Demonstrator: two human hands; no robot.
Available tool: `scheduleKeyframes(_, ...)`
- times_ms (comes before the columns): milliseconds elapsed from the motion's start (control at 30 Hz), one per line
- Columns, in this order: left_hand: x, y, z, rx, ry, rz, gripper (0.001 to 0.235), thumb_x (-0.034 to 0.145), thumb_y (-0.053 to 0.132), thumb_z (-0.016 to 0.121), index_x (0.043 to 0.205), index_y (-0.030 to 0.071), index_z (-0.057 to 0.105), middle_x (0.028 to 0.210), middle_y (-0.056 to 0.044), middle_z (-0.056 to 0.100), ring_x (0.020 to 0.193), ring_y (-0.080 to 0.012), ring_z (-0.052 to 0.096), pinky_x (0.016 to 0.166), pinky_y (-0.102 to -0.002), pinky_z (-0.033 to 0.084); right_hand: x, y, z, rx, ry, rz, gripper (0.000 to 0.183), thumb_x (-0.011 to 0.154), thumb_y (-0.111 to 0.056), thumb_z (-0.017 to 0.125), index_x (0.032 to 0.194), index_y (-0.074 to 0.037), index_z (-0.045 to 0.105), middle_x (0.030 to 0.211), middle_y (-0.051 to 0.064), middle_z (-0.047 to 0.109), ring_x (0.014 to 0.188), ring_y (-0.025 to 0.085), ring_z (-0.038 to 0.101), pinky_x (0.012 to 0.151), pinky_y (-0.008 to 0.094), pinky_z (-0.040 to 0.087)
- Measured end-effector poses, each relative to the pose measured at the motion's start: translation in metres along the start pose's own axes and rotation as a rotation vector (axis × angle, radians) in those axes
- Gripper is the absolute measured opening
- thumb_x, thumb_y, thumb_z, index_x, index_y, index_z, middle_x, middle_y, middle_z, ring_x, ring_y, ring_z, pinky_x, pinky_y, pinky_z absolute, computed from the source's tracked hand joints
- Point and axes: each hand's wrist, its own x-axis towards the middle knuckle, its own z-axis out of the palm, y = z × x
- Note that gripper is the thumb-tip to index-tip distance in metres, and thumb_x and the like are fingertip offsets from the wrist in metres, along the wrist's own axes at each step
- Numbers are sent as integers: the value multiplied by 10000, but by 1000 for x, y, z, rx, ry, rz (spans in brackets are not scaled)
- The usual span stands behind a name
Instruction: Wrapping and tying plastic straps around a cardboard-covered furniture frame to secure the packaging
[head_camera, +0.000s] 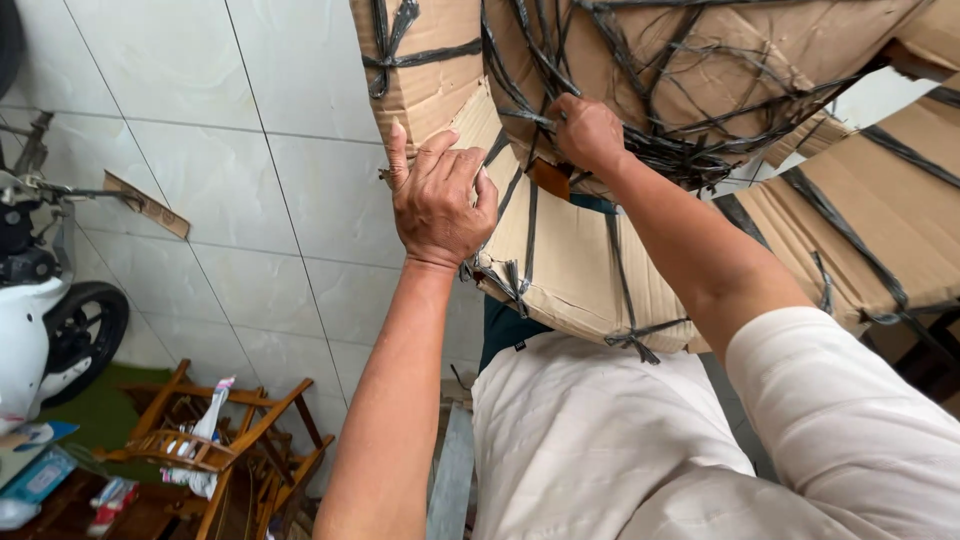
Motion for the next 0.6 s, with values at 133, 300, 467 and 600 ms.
scheduleKeyframes(133, 2, 2, -5, -17, -14, -25, 147, 846, 59, 666, 964, 84, 749, 860, -33, 750, 1089, -247, 673, 1221, -594, 249, 26, 15, 49, -85, 22, 11, 314, 954, -265, 664, 1248, -157, 646, 1124, 234, 613, 990, 500, 608, 704, 634, 493)
scheduleKeyframes(300, -3, -2, 1, -2, -53, -25, 154, 870, 75, 661, 986, 90, 760, 892, -12, 762, 1112, -229, 678, 1242, -572, 205, 32, 31, 67, -97, 84, -21, 162, 980, -219, 675, 1096, -107, 694, 1044, 209, 596, 968, 439, 591, 725, 570, 510)
scheduleKeyframes(467, 2, 2, -1, 17, -26, -13, 166, 826, 48, 656, 963, 98, 737, 837, -1, 725, 1106, -228, 672, 1231, -578, 227, 6, 15, 27, -51, 228, -121, 187, 995, -241, 649, 988, -62, 700, 1031, 221, 597, 958, 466, 581, 634, 615, 482)
scheduleKeyframes(600, 1, 4, -5, 34, 3, 7, 148, 800, 57, 636, 915, 115, 710, 824, 0, 710, 1069, -236, 670, 1221, -599, 243, -32, -16, -41, 516, 39, 94, 134, 1055, -237, 511, 967, -137, 509, 815, 107, 657, 765, 280, 608, 656, 466, 462)
